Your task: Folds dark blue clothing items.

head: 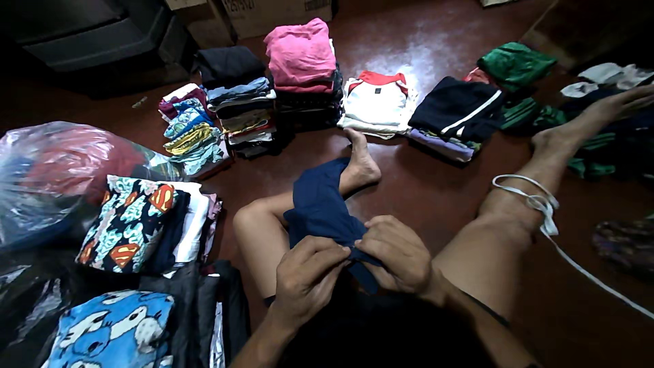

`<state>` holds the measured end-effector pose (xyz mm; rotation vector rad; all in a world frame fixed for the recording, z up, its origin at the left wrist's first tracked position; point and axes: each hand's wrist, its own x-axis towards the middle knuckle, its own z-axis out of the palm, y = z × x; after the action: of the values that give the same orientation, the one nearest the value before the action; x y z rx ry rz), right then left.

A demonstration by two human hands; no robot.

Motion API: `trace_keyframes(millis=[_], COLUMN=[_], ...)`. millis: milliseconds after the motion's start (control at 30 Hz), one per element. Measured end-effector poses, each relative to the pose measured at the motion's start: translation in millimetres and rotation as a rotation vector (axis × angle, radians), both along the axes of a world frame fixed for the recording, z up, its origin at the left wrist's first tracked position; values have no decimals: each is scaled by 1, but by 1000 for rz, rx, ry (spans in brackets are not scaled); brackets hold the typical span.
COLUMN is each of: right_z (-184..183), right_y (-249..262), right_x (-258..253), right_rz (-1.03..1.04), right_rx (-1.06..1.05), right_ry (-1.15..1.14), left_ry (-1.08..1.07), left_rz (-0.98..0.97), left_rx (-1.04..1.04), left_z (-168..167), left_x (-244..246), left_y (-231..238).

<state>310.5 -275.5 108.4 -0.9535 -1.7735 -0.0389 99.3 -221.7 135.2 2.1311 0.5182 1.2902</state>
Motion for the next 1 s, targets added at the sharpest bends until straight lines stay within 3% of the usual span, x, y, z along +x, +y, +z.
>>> trace_keyframes(millis=[300,500,833,1000], right_z=[2,11,22,17], right_y=[-7,-2,-2,-2], right_x=[-13,-2,4,3], right_rz=[-79,34,22,4], right_rx=[47,39,157,150], right_ry=[89,31,-126,-48], left_ry=[-1,68,312,296], left_rz=[36,-49,43,-138], left_rx=[171,-89,94,-131], left_z=[2,9,23,28], left_x=[-2,4,4,2], left_y=[-12,-4,-11,-7])
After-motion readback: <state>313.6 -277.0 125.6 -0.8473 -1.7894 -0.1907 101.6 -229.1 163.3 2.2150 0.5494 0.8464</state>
